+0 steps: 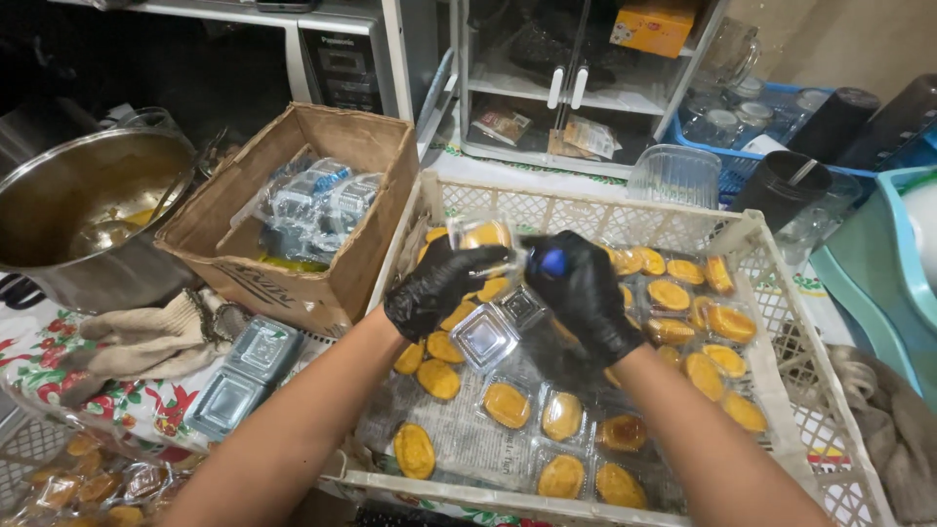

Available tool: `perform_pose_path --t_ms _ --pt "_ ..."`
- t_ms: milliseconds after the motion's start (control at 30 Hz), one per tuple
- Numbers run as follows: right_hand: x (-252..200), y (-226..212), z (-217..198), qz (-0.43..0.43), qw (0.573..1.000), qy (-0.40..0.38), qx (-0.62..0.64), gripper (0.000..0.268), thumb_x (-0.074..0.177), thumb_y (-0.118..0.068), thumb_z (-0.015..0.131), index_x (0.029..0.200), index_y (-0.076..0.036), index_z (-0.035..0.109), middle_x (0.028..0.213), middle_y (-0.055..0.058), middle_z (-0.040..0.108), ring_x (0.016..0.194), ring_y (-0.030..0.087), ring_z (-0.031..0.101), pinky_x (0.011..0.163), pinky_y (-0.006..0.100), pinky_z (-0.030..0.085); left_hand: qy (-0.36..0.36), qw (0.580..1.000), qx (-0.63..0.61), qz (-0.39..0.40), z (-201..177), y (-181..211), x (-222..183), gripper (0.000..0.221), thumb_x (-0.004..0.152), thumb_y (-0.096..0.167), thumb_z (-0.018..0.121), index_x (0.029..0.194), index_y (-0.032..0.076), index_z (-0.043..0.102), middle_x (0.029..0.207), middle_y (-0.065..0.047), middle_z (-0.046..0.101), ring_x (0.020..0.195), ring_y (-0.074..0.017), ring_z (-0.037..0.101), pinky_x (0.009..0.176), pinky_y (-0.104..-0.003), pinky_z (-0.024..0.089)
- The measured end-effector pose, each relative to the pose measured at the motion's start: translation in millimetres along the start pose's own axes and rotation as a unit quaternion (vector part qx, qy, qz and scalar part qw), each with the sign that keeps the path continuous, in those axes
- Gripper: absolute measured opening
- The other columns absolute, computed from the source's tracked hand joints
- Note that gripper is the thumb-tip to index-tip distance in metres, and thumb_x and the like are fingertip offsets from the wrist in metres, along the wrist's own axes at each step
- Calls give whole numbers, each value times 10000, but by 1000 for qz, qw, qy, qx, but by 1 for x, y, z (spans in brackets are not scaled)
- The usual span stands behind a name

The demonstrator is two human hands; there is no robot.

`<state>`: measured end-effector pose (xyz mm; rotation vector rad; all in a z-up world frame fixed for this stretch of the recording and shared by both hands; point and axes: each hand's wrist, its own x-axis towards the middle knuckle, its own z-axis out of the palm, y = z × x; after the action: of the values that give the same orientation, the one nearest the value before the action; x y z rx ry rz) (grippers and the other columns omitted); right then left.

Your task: Using a handheld blue tool to apply labels or marks to individual yellow pastries arranged in a plastic crate.

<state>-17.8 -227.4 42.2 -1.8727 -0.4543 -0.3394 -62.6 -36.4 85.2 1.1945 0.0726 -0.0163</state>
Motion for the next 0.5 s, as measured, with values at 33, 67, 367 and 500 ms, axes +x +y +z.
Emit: perform_pose_path --t_ms 33,67,367,500 --pt "3 22 -5 -94 968 -20 -234 334 833 -424 823 1108 -243 760 842 -34 750 808 214 757 703 319 601 6 996 74 38 1 11 -8 330 652 52 950 893 -34 740 624 -155 676 499 -187 643 444 -242 486" --pt "-1 23 -3 -93 968 -19 -234 334 833 -424 823 1108 -243 760 842 -34 750 808 214 757 703 319 601 6 996 75 38 9 16 -14 330 652 52 950 893 -34 740 624 -155 676 499 -187 643 444 -242 486" --pt "7 6 17 177 931 18 -320 183 769 -414 680 820 -260 765 668 -51 701 779 237 764 750 332 597 -10 976 -119 -184 -18 -37 30 467 921 531 690 926 65 687 909 -92 732 838 -227 642 798 -433 595" --pt "4 -42 14 49 981 95 159 224 824 -26 791 676 -16 623 481 93 556 479 127 522 466 233 438 -106 949 294 42 -29 -53 34 604 851 650 608 1128 124 716 1004 -134 764 949 -261 733 771 -331 590"
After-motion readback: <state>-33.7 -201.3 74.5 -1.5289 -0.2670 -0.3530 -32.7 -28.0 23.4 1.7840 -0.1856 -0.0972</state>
